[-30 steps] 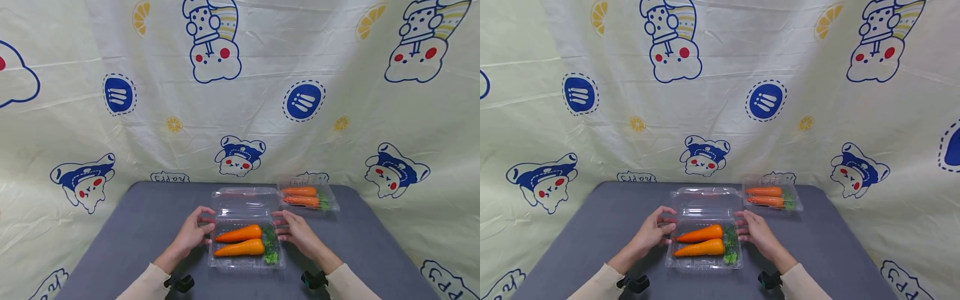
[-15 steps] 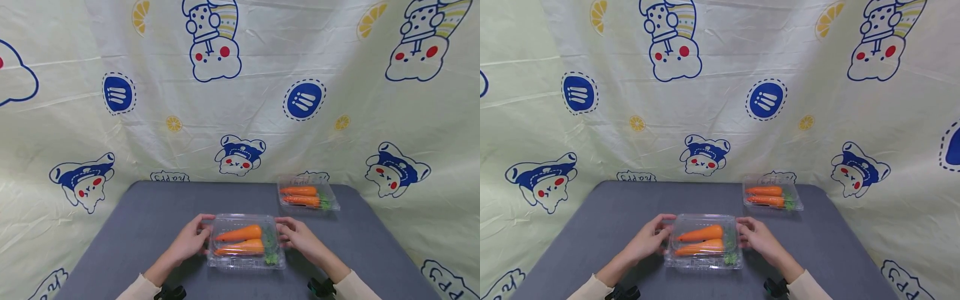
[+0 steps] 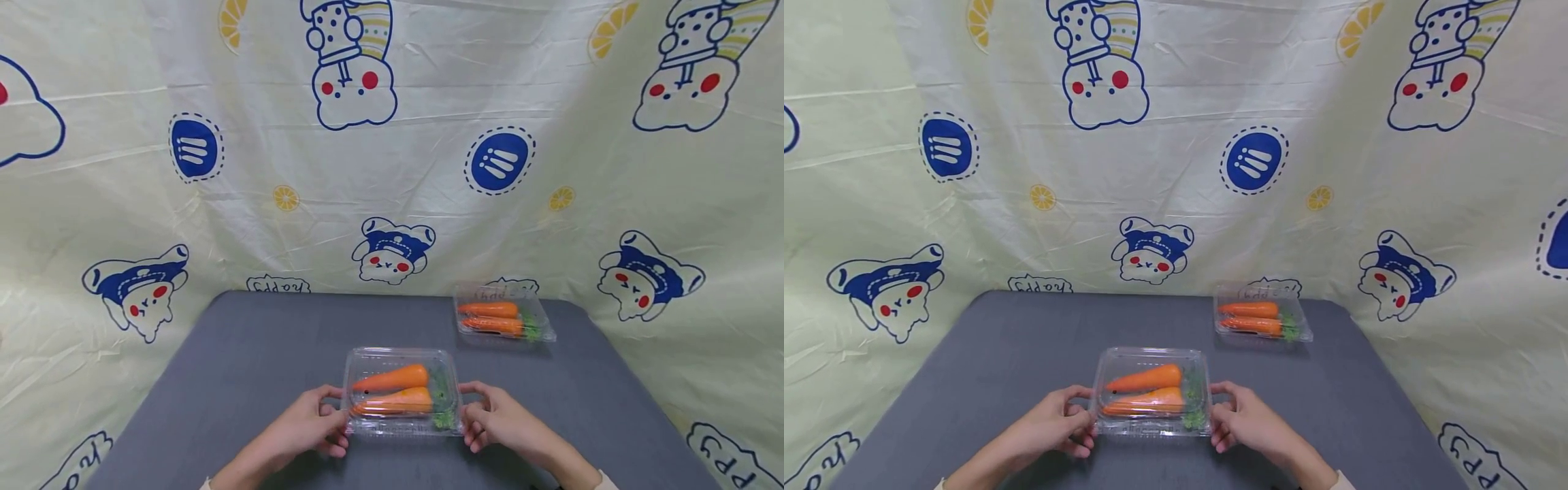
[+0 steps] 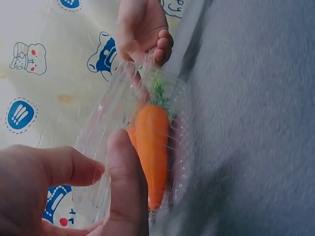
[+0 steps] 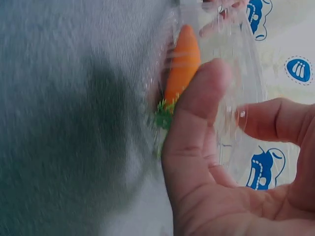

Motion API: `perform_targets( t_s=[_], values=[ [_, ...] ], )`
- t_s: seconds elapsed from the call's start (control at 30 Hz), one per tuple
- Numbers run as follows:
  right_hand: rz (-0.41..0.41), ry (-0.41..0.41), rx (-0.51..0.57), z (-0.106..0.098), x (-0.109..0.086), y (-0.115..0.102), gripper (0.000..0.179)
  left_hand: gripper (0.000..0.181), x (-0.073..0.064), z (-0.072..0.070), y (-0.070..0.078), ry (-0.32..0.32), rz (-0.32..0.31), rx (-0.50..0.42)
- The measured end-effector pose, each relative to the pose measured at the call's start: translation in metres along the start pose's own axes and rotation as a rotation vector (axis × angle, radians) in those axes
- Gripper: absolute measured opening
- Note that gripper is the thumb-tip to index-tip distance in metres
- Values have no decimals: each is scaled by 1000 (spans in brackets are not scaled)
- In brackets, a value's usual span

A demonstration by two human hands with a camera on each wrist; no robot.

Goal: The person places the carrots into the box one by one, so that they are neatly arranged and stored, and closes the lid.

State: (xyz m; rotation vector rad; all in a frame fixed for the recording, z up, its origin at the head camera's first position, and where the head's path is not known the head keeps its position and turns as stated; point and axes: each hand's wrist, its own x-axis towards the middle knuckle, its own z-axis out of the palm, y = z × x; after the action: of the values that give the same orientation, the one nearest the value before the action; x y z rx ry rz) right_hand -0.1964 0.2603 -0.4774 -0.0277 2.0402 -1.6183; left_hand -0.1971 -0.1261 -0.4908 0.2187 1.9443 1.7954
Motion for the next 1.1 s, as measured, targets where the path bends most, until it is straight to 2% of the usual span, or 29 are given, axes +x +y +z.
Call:
perform_targets(
  t_s=[0.13,0.4,0.53,0.7,0.77,0.9,1.1],
  values=[
    [5,-42,66,5,-5,4,78,62,-1,2,0,5,-25,-69],
    [-3,-27,118,12,-7,6,84,35,-1,6,-1,62,-39,-140],
    [6,-20,137,14,-7,6,85,36,-1,8,-2,96,-78,-169],
    [28,-34,173,14,-6,7,84,38,-1,10,-5,75,-137,-256],
    [42,-46,186,13,-6,7,84,33,-1,10,-6,53,-138,-276],
    [58,-63,201,13,-6,7,84,23,-1,11,-6,53,-142,-262],
    [41,-65,209,13,-5,7,84,27,0,10,-4,98,-154,-258]
  ],
)
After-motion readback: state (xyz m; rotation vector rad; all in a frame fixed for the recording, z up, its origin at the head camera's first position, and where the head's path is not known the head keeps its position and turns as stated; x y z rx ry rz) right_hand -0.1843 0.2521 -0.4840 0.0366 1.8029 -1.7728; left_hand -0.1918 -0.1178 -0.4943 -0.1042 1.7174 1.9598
